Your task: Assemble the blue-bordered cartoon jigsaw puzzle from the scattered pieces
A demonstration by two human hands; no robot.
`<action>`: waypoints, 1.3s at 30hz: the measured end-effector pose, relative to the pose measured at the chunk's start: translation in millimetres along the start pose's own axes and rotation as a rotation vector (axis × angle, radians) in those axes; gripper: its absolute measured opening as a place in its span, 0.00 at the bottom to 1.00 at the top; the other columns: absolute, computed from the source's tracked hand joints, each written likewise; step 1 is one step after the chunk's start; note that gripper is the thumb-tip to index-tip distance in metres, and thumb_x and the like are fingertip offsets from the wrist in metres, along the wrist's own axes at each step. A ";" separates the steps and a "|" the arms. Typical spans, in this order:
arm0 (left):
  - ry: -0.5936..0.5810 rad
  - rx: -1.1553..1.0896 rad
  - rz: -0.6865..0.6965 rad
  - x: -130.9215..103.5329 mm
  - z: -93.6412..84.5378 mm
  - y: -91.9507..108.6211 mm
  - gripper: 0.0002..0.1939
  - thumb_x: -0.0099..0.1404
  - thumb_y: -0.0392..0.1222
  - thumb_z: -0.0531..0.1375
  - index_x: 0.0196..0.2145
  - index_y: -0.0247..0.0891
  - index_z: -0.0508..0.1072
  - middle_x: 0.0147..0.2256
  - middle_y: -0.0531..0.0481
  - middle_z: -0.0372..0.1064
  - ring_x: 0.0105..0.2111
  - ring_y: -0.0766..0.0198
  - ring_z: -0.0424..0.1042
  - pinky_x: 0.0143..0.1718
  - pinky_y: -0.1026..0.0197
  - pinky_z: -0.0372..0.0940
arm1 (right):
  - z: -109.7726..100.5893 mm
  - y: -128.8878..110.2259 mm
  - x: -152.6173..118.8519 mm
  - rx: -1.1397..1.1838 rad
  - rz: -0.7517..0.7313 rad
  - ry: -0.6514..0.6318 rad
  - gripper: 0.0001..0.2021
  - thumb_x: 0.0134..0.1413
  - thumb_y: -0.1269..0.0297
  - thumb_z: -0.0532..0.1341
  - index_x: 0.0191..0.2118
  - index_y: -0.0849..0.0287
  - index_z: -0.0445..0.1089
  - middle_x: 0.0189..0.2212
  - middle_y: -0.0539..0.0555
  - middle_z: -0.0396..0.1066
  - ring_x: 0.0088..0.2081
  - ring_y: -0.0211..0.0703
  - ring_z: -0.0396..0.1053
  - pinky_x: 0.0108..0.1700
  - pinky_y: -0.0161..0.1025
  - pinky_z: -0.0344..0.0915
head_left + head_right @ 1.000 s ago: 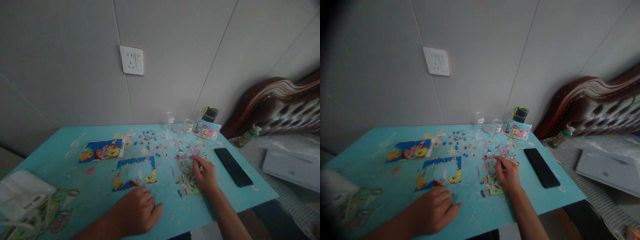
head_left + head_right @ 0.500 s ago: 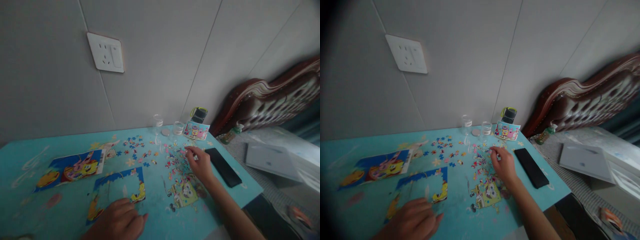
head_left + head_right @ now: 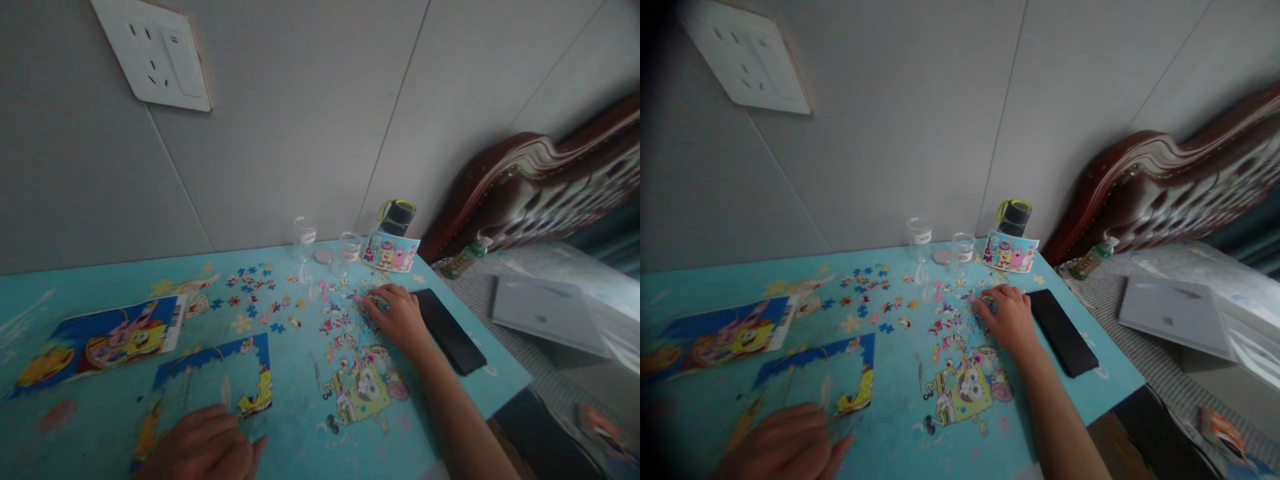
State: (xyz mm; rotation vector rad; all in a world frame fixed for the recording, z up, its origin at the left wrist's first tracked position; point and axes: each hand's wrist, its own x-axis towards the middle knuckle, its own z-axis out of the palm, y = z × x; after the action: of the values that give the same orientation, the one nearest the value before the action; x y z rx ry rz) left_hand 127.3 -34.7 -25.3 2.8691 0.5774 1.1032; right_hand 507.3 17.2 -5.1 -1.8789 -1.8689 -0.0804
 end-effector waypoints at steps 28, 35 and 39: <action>-0.029 0.035 -0.007 6.5 -7.2 6.0 0.17 0.71 0.29 0.55 0.24 0.39 0.61 0.21 0.57 0.56 0.21 0.66 0.56 0.28 0.58 0.58 | 7.7 4.0 0.6 -0.043 -0.050 -0.092 0.10 0.64 0.59 0.61 0.42 0.51 0.80 0.43 0.54 0.75 0.47 0.49 0.70 0.50 0.45 0.61; -0.040 0.012 -0.006 5.3 -8.8 5.6 0.17 0.70 0.28 0.56 0.25 0.39 0.60 0.21 0.58 0.57 0.21 0.67 0.57 0.28 0.58 0.60 | 0.8 9.0 3.2 -0.046 0.063 -0.013 0.14 0.67 0.60 0.55 0.43 0.57 0.78 0.41 0.56 0.77 0.43 0.48 0.73 0.47 0.42 0.63; -0.050 0.036 -0.018 1.5 -7.4 5.6 0.16 0.69 0.30 0.58 0.25 0.39 0.60 0.21 0.58 0.58 0.21 0.67 0.59 0.27 0.59 0.60 | -4.7 11.6 3.6 -0.053 0.130 0.013 0.16 0.67 0.59 0.53 0.44 0.58 0.78 0.40 0.56 0.78 0.39 0.47 0.74 0.43 0.41 0.64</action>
State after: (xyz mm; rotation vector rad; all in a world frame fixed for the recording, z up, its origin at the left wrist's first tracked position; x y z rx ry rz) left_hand 125.4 -40.2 -18.0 2.9066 0.6251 1.0255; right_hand 519.9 19.3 -3.0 -2.0257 -1.7474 -0.1002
